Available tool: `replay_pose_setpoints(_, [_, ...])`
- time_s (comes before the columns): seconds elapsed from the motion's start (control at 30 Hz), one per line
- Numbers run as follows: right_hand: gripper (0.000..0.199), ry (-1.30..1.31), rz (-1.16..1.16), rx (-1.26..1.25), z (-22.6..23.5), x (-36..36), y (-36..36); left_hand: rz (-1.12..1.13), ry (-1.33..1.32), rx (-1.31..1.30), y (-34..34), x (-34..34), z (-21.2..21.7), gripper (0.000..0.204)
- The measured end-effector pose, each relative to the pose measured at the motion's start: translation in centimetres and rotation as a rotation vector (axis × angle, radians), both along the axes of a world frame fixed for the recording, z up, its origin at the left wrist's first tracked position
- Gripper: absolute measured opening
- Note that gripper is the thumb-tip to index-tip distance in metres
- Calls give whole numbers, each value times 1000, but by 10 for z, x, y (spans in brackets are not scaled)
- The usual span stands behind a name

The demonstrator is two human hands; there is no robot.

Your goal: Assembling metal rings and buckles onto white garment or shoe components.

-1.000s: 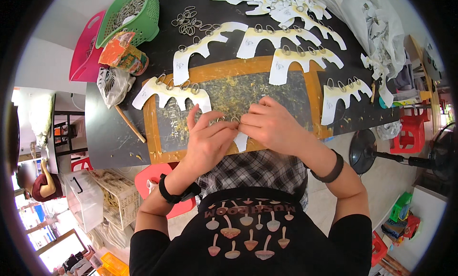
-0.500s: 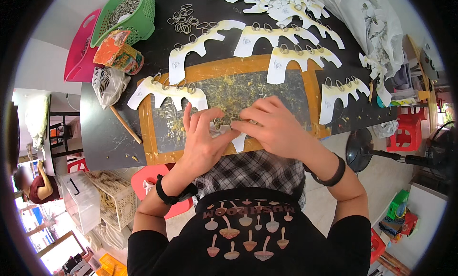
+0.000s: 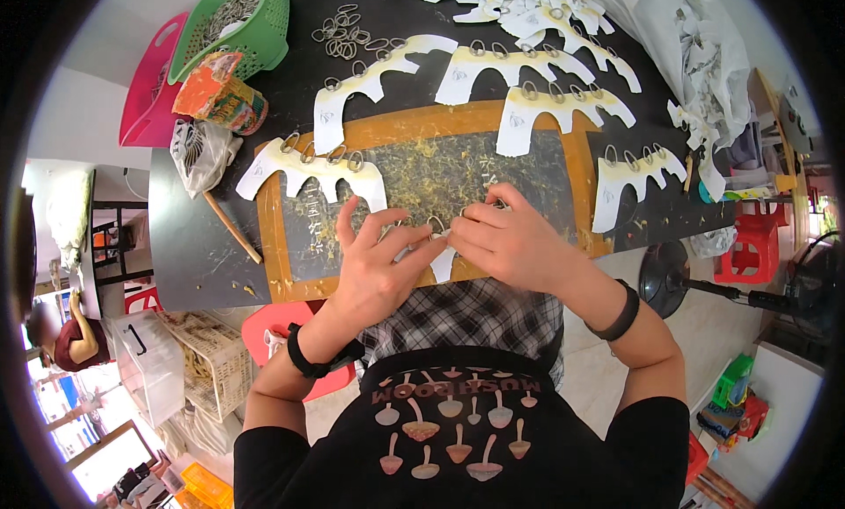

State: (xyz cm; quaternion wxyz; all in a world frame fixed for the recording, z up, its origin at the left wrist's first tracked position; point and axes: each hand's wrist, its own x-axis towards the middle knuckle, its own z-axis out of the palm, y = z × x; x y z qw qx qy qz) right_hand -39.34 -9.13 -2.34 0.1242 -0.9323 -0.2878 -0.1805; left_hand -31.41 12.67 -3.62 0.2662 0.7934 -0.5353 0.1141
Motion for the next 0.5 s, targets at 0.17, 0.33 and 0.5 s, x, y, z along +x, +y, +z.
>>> replay_pose_setpoints(0.17, [16, 13, -83, 27, 11, -10, 0, -12, -23, 17, 1, -1, 0, 29])
replay_pose_setpoints(0.33, [24, 91, -41, 237, -5, -11, 9, -7, -47, 63, 1, -2, 3, 33])
replay_pose_setpoints(0.5, [31, 61, -82, 245, -10, -15, 11, -16, -18, 60, 2, -1, 4, 35])
